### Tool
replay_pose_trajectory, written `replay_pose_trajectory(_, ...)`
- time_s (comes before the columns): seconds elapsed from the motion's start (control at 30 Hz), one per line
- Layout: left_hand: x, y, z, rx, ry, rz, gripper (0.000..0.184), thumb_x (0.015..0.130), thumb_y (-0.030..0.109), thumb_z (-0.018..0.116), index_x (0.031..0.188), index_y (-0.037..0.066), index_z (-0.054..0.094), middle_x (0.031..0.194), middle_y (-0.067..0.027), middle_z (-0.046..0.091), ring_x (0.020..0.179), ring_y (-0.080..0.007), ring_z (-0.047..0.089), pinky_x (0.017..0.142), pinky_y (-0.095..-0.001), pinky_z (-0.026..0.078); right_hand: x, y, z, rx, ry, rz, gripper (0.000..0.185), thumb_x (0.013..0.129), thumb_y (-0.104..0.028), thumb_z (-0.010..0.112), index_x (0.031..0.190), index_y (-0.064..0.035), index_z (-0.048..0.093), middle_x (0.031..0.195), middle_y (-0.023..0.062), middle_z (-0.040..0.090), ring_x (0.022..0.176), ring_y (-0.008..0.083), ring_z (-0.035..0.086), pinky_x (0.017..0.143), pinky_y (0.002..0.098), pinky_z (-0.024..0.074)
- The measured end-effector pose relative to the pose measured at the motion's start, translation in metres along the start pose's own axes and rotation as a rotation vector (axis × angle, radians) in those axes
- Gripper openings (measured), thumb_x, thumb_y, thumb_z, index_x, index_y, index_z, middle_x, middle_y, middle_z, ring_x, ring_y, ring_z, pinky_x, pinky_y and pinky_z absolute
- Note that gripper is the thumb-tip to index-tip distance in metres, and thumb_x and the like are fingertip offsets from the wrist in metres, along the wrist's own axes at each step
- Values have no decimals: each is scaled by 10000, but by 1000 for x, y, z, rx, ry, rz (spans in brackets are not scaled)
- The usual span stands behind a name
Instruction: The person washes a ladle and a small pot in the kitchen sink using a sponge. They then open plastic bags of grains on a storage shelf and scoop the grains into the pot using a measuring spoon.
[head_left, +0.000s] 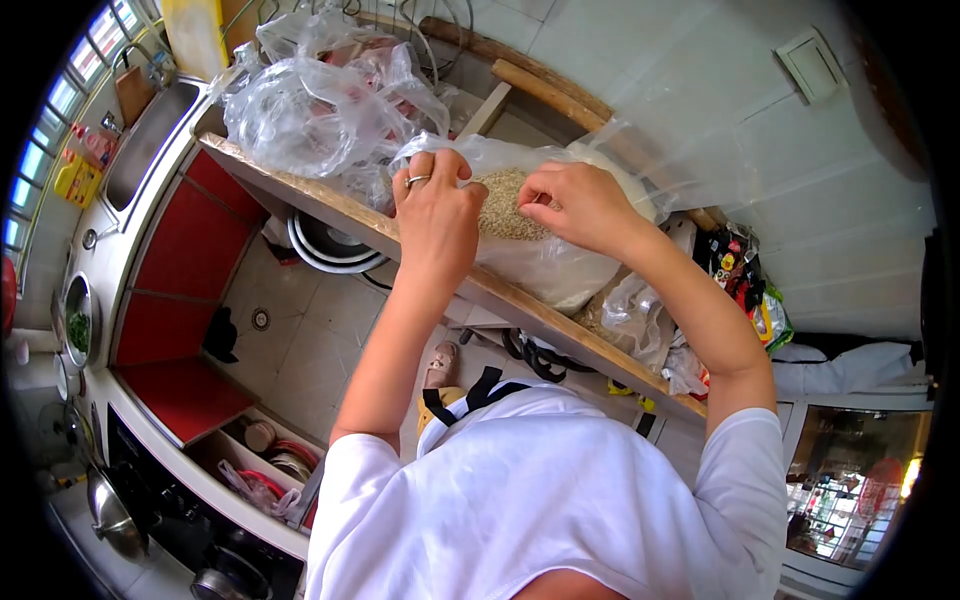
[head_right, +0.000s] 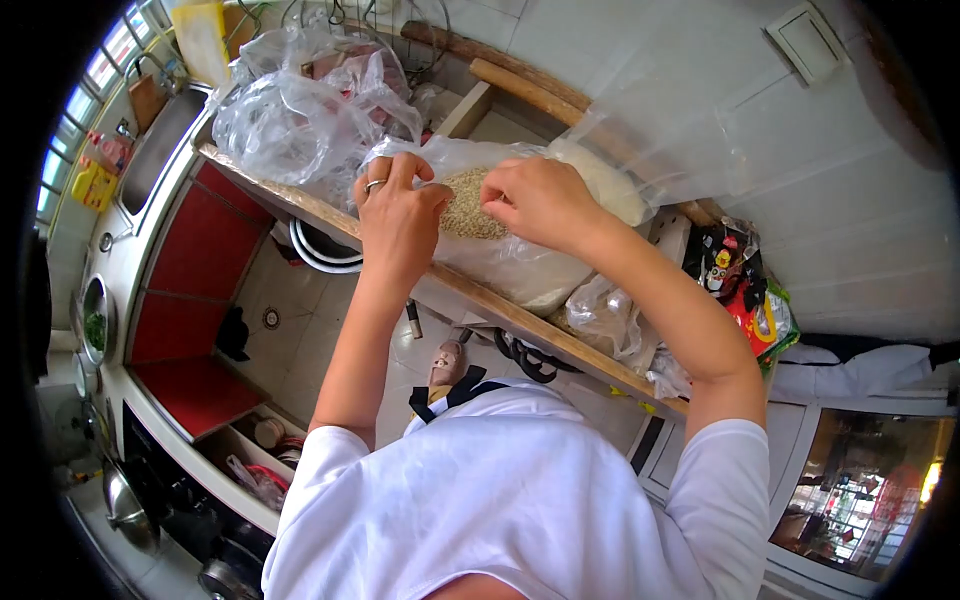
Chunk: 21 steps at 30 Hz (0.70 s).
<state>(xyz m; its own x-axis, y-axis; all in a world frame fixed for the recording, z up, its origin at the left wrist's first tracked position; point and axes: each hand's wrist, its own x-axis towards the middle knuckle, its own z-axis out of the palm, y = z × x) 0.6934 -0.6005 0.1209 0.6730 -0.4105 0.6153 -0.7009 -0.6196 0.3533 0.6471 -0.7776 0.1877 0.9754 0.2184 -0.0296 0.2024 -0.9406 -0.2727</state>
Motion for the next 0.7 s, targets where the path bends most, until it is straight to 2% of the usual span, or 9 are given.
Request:
replay_pose_trajectory(0.2,1,-1,6,31,-97,-18,100,660,117,665,733,163,717,920,-8,519,956,-216,479,858,-376,327,-4,1,-2,12,7,-11,126,781,-215,620,806,-91,627,827,61,629,767,275,609,650,409,479)
replay_pose_trajectory(0.3,0,0,10,38,-104,-33,109,663,130,670,748,172,724,926,-4,520,965,-210,478,867,-379,323,-6,4,-2,20,22,-12,127,781,-216,616,806,-92,625,819,57,629,769,273,607,648,407,479)
replay_pose_trajectory(0.37,-1,-2,13,41,-100,-31,110,663,139,674,753,175,726,925,-1,522,964,-208,479,865,-379,323,-7,5,-3,24,45,-23,121,782,-209,622,810,-94,647,789,55,628,718,242,601,626,352,466)
replay_pose_trajectory(0.7,-3,-4,18,3,-48,-60,106,634,147,706,735,175,719,886,22,534,936,-199,491,862,-379,329,-11,5,-4,26,41,-10,124,776,-207,636,797,-85,646,779,63,630,713,231,612,616,340,468)
